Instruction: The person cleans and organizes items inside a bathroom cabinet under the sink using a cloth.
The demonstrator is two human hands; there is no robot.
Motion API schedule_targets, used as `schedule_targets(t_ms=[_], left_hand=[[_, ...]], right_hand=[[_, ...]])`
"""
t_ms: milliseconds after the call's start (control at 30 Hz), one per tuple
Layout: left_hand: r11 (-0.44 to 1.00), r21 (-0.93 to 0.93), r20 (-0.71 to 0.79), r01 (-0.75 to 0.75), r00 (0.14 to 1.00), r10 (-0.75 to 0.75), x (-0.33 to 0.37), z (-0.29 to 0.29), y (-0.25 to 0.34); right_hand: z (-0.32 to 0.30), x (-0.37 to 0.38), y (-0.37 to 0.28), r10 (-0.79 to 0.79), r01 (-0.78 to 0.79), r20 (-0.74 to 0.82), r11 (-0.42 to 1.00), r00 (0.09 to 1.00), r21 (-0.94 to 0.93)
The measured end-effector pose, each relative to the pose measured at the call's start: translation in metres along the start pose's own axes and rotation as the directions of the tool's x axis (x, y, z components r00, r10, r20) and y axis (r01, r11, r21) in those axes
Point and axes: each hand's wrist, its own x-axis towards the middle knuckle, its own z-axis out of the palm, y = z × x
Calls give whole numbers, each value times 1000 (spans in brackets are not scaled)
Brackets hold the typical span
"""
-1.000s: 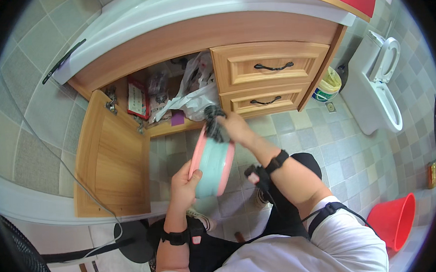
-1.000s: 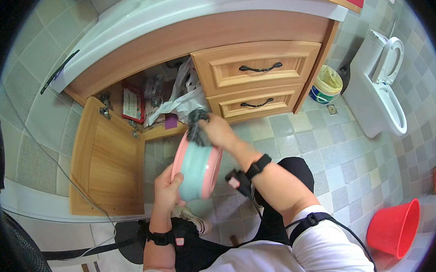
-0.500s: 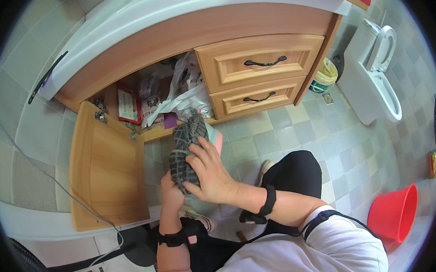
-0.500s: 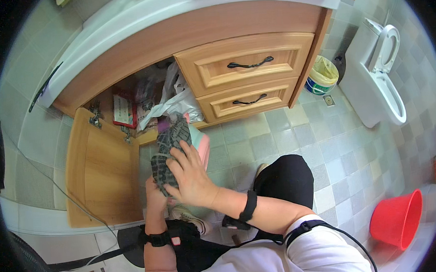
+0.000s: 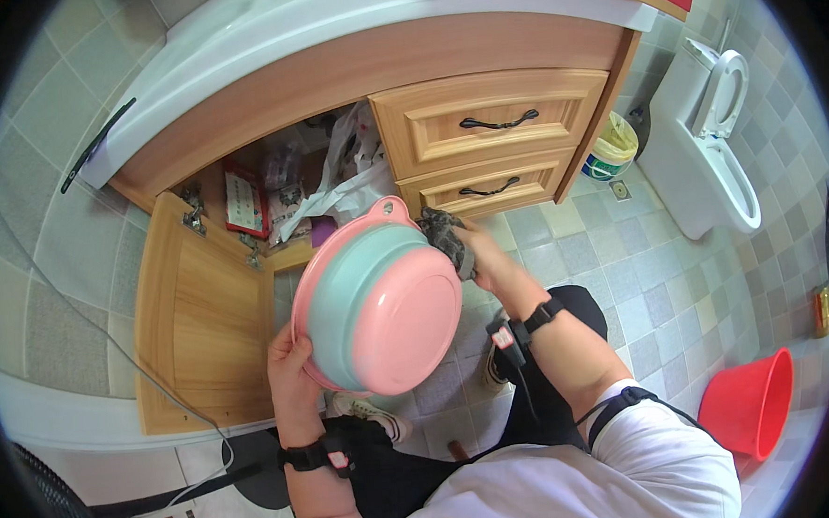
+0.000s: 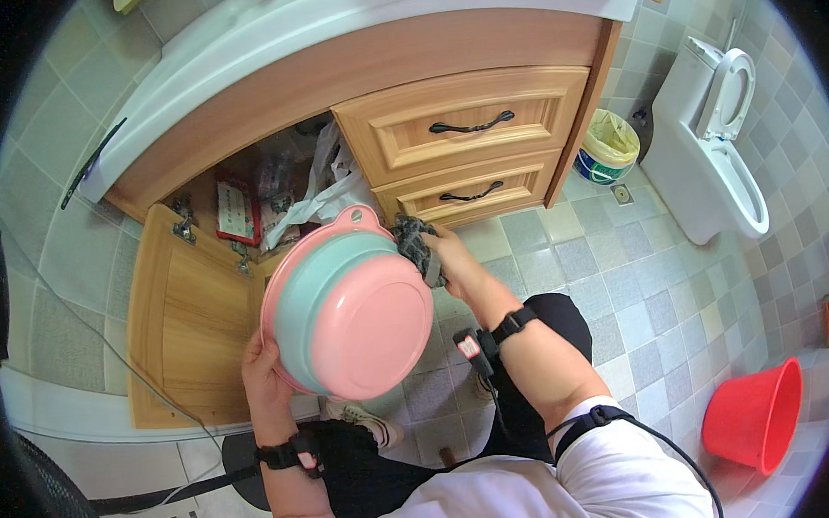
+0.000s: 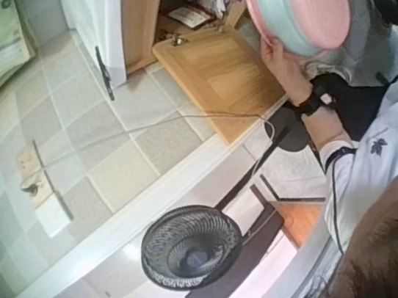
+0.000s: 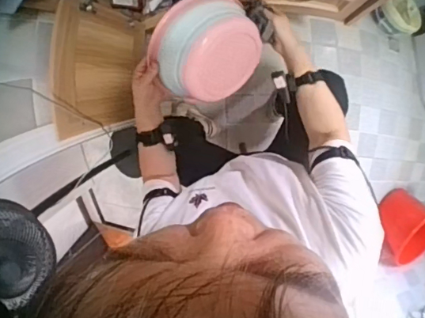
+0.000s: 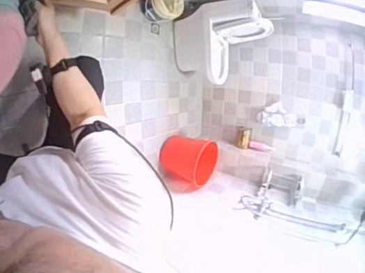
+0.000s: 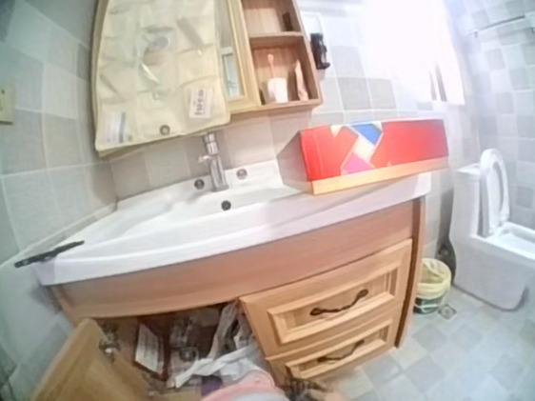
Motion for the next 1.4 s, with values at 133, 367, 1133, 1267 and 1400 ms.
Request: schedule_targets(t_ms=[133,367,1133,1267,1400], left_hand=[[998,57,19,27,999,-28,6,-14,-5],[970,-241,-164,7,985,-48,17,-4,-6],[-61,998,-37,7,866,-499,64,-10,-145],[-288,954,-191,80,903,-384,71,-16,-201],[-323,935,-273,145,878,-393,58,-52,-262]], right_hand=[[-6,-1,16,24,-19,-20,976,1000,217],[-16,-2,46,117,-90,-119,973,986,214],[53,-36,-46,-306,322,106,854,946,-409],[36,-33,-27,-300,314,125,745,946,-588],[42,-34,-16,-223,261,139,752,965,-605]])
